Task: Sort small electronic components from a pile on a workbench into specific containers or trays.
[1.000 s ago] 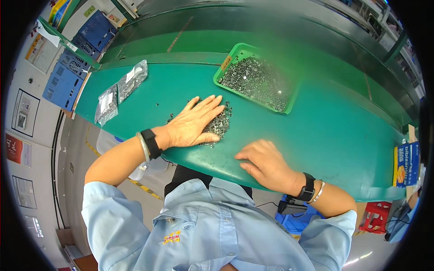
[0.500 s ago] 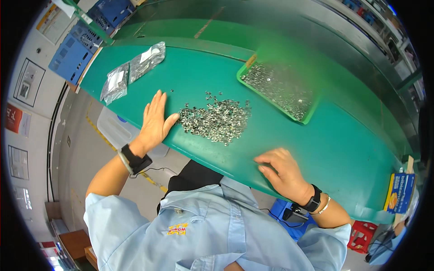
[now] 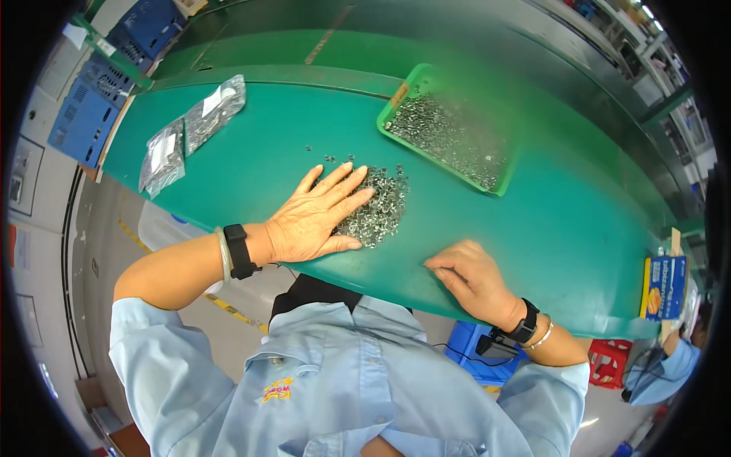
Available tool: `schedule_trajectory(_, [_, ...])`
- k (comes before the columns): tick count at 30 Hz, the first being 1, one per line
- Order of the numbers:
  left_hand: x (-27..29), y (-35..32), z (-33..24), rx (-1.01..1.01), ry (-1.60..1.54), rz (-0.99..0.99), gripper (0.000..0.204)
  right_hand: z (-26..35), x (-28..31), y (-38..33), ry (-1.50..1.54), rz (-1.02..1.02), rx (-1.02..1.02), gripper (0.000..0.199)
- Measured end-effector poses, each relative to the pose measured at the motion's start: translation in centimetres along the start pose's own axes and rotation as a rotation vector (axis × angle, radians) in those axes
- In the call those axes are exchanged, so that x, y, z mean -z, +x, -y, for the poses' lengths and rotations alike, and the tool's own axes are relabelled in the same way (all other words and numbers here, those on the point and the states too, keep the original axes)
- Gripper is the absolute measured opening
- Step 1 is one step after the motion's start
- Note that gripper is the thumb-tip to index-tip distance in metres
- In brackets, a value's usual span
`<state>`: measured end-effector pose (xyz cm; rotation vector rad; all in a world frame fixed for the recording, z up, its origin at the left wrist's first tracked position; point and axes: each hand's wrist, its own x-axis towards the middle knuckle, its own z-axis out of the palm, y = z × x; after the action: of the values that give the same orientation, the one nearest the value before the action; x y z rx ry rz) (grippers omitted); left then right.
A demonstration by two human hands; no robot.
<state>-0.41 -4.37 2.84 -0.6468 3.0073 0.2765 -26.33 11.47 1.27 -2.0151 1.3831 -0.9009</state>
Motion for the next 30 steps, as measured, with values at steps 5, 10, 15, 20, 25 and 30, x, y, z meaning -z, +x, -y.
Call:
schedule_trajectory(5, [0.5, 1.7, 0.4, -0.165, 0.059, 0.055, 0.073, 1.1, 0.0, 0.1, -0.047, -0.034, -0.029, 0.023])
schedule_trajectory(10, [0.8, 3.2, 2.8, -0.196, 0.023, 0.034, 0.074, 3.4, 2.0, 2.8, -0.212, -0.04, -0.094, 0.03])
schedule_trajectory(15, [1.0, 2.3, 3.5, -0.223, 0.009, -0.01, 0.074, 1.7, 0.8, 7.9, -0.314, -0.075, 0.009, 0.039])
schedule_trajectory(20, [1.0, 1.1, 4.5, -0.295, -0.003, 0.044, 0.073, 0.0, -1.8, 8.8, -0.499, 0.038, 0.073, 0.05])
schedule_trajectory(25, [1.0, 0.7, 4.7, -0.319, 0.016, -0.014, 0.072, 2.3, -1.7, 7.3, -0.59, 0.047, -0.021, 0.058])
schedule_trajectory(30, [1.2, 0.3, 3.9, -0.455, -0.006, 0.04, 0.07, 3.9, -3.3, 7.0, -0.535, 0.196, 0.061, 0.063])
